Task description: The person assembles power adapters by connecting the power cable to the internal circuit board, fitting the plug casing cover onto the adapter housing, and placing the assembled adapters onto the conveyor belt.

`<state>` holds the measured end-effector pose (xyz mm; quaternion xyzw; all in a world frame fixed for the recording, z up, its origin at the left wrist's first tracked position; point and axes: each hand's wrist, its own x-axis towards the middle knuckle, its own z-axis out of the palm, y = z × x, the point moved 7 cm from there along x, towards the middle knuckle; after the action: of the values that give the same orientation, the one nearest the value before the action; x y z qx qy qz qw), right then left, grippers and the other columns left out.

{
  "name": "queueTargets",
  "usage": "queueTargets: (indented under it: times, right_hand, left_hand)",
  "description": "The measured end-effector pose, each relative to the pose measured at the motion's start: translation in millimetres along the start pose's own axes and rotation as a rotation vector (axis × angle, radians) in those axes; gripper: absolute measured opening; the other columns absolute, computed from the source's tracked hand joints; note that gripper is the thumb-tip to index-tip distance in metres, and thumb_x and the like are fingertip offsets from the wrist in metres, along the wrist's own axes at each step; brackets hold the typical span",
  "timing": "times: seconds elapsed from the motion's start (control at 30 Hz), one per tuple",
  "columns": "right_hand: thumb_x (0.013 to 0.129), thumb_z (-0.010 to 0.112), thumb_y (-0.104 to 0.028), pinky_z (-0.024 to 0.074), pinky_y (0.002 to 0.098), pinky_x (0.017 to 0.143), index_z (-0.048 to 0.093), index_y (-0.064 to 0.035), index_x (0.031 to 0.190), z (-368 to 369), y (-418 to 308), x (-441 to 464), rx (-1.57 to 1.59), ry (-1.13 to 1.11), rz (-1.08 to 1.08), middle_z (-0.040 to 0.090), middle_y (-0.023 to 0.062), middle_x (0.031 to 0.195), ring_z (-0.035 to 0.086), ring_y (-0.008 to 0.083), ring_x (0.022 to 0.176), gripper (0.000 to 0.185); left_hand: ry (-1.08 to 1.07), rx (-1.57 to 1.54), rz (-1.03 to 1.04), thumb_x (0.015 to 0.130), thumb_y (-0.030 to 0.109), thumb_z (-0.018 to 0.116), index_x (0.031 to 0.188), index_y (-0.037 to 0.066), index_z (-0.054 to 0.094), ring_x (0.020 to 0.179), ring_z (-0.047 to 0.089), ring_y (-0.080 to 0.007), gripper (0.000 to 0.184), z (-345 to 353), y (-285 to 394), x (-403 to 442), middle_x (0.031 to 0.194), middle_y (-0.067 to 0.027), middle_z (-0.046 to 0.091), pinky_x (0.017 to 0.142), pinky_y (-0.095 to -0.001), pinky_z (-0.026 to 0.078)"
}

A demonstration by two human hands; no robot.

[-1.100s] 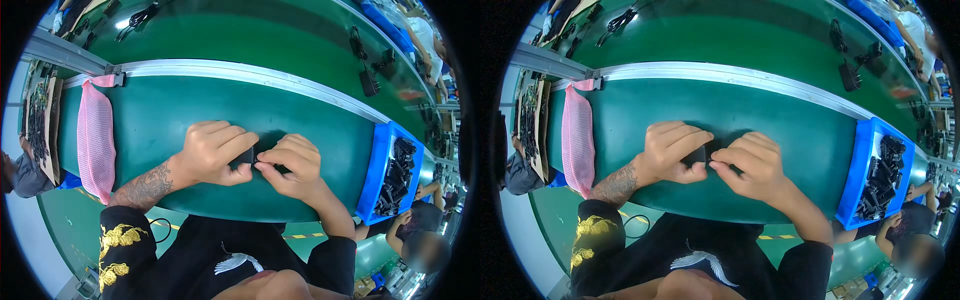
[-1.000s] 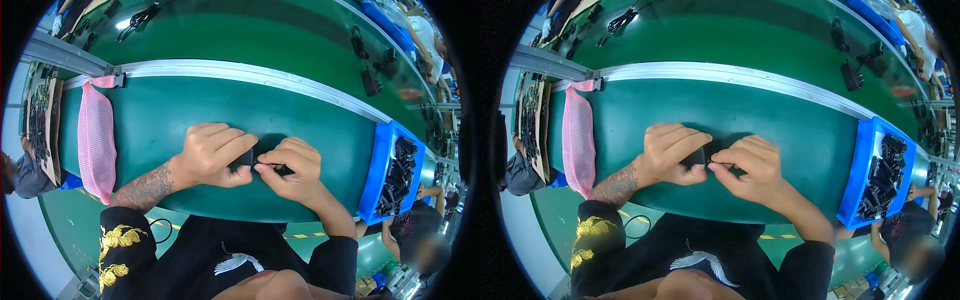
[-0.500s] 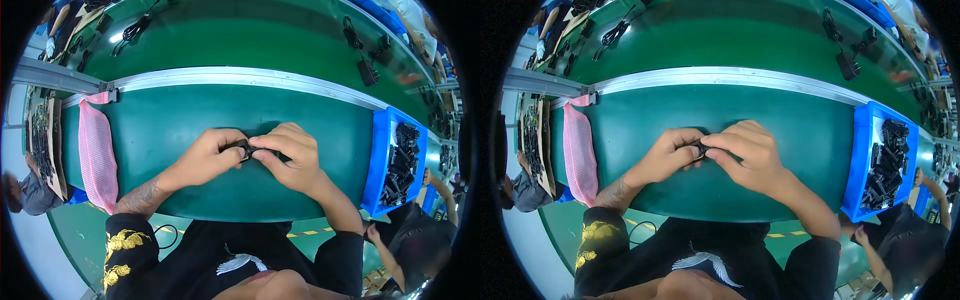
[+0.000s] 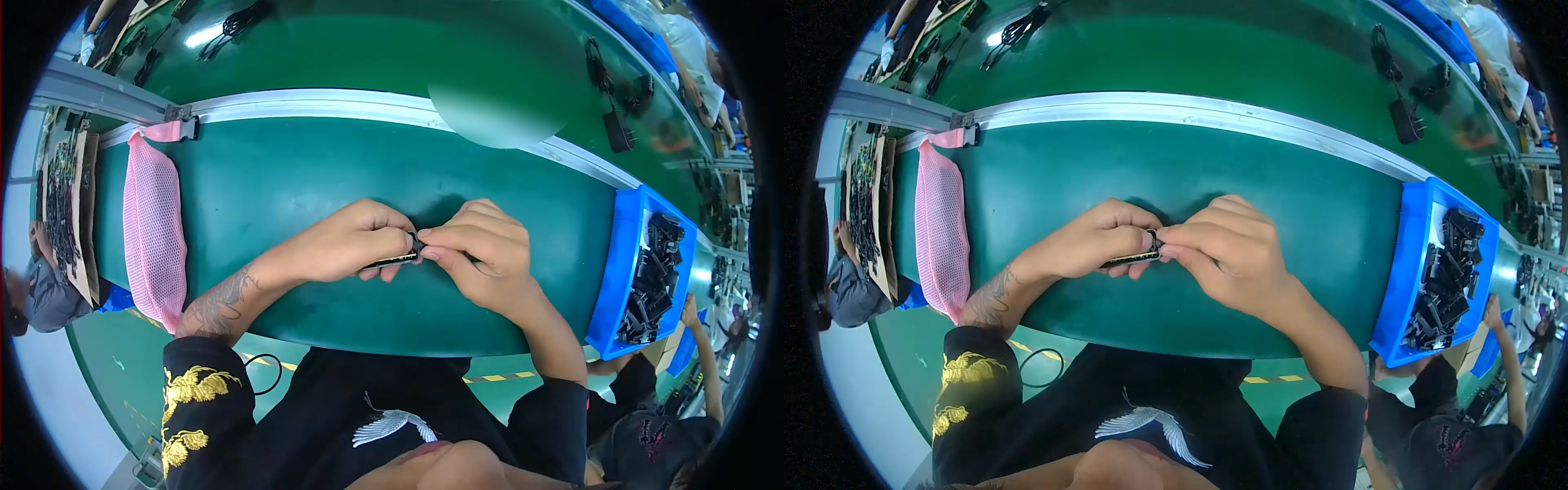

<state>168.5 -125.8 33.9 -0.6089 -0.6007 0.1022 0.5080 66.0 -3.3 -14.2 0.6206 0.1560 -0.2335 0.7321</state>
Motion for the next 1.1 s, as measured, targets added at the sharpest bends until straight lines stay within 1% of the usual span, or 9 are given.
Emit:
queueTargets:
  times: [0.27, 0.37, 0.47, 0.57, 0.67, 0.77, 0.97, 1.07, 1.1]
  right_hand:
    - [0.073, 0.087, -0.001, 0.0523, 0.0366, 0.069, 0.078, -0.0037, 0.098, 2, -15, -2, -0.197, 0.048, -0.261, 0.071, 0.0035, 0.082, 0.060, 0.0215, 0.070, 0.027]
    - [0.072, 0.087, -0.002, 0.0532, 0.0367, 0.071, 0.078, -0.0036, 0.098, 3, -17, -3, -0.221, 0.039, -0.280, 0.069, 0.0035, 0.080, 0.060, 0.0213, 0.071, 0.027]
    - [0.072, 0.087, -0.003, 0.0526, 0.0357, 0.070, 0.079, -0.0041, 0.097, 4, -20, -4, -0.268, 0.050, -0.317, 0.068, 0.0034, 0.080, 0.060, 0.0212, 0.070, 0.026]
    - [0.072, 0.086, -0.004, 0.0518, 0.0353, 0.068, 0.079, -0.0045, 0.097, 1, -20, -5, -0.285, 0.063, -0.334, 0.069, 0.0029, 0.081, 0.060, 0.0209, 0.071, 0.025]
    - [0.073, 0.085, -0.004, 0.0514, 0.0346, 0.067, 0.079, -0.0058, 0.097, -2, -21, -5, -0.274, 0.093, -0.312, 0.070, 0.0019, 0.082, 0.062, 0.0205, 0.071, 0.025]
    - [0.079, 0.088, -0.009, 0.0536, 0.0346, 0.066, 0.080, -0.0068, 0.097, -7, -19, -6, -0.281, 0.089, -0.350, 0.074, 0.0036, 0.085, 0.066, 0.0206, 0.072, 0.020]
    - [0.083, 0.086, -0.017, 0.0535, 0.0344, 0.065, 0.079, -0.0069, 0.099, -13, -24, -13, -0.389, 0.124, -0.426, 0.072, 0.0027, 0.088, 0.067, 0.0211, 0.075, 0.020]
    - [0.085, 0.084, -0.022, 0.0543, 0.0356, 0.069, 0.078, -0.0085, 0.098, -22, -34, -10, -0.440, 0.144, -0.439, 0.071, 0.0021, 0.088, 0.067, 0.0219, 0.079, 0.020]
    - [0.085, 0.084, -0.022, 0.0547, 0.0361, 0.071, 0.078, -0.0093, 0.097, -29, -36, -8, -0.492, 0.115, -0.408, 0.072, 0.0019, 0.089, 0.068, 0.0223, 0.080, 0.019]
  left_hand:
    - [-0.036, 0.060, -0.050, 0.098, 0.030, 0.054, 0.097, -0.003, 0.074, 0.057, 0.054, -0.0098, 0.038, -1, -3, -1, 0.070, -0.0045, 0.065, 0.054, -0.0288, 0.044]
    - [-0.070, 0.062, -0.026, 0.099, 0.030, 0.054, 0.097, -0.003, 0.074, 0.056, 0.054, -0.0098, 0.039, 0, -3, 0, 0.070, -0.0045, 0.066, 0.054, -0.0289, 0.043]
    - [-0.068, 0.053, -0.024, 0.101, 0.026, 0.054, 0.103, -0.001, 0.074, 0.056, 0.051, -0.0069, 0.034, 0, -4, -1, 0.071, -0.0017, 0.064, 0.051, -0.0259, 0.039]
    - [-0.053, 0.052, 0.017, 0.101, 0.031, 0.055, 0.098, -0.002, 0.074, 0.057, 0.054, -0.0095, 0.038, 1, 2, -1, 0.072, -0.0038, 0.065, 0.054, -0.0284, 0.043]
    - [-0.066, 0.080, 0.103, 0.100, 0.027, 0.056, 0.104, 0.000, 0.070, 0.062, 0.052, -0.0063, 0.031, 3, 1, 1, 0.075, -0.0016, 0.063, 0.054, -0.0246, 0.039]
    - [-0.060, 0.102, 0.181, 0.101, 0.028, 0.059, 0.103, 0.000, 0.071, 0.063, 0.054, -0.0078, 0.030, 3, 5, 3, 0.076, -0.0011, 0.064, 0.056, -0.0259, 0.042]
    - [-0.046, 0.075, 0.101, 0.102, 0.027, 0.061, 0.111, 0.000, 0.069, 0.068, 0.054, -0.0070, 0.029, 4, -1, 2, 0.085, -0.0012, 0.066, 0.059, -0.0247, 0.042]
    - [-0.039, 0.084, 0.155, 0.102, 0.028, 0.062, 0.112, 0.001, 0.069, 0.069, 0.054, -0.0069, 0.030, 9, 3, 3, 0.088, -0.0017, 0.068, 0.060, -0.0240, 0.042]
    - [-0.048, 0.078, 0.192, 0.103, 0.028, 0.062, 0.112, 0.001, 0.069, 0.071, 0.054, -0.0063, 0.029, 11, 5, 2, 0.092, -0.0016, 0.069, 0.061, -0.0233, 0.042]
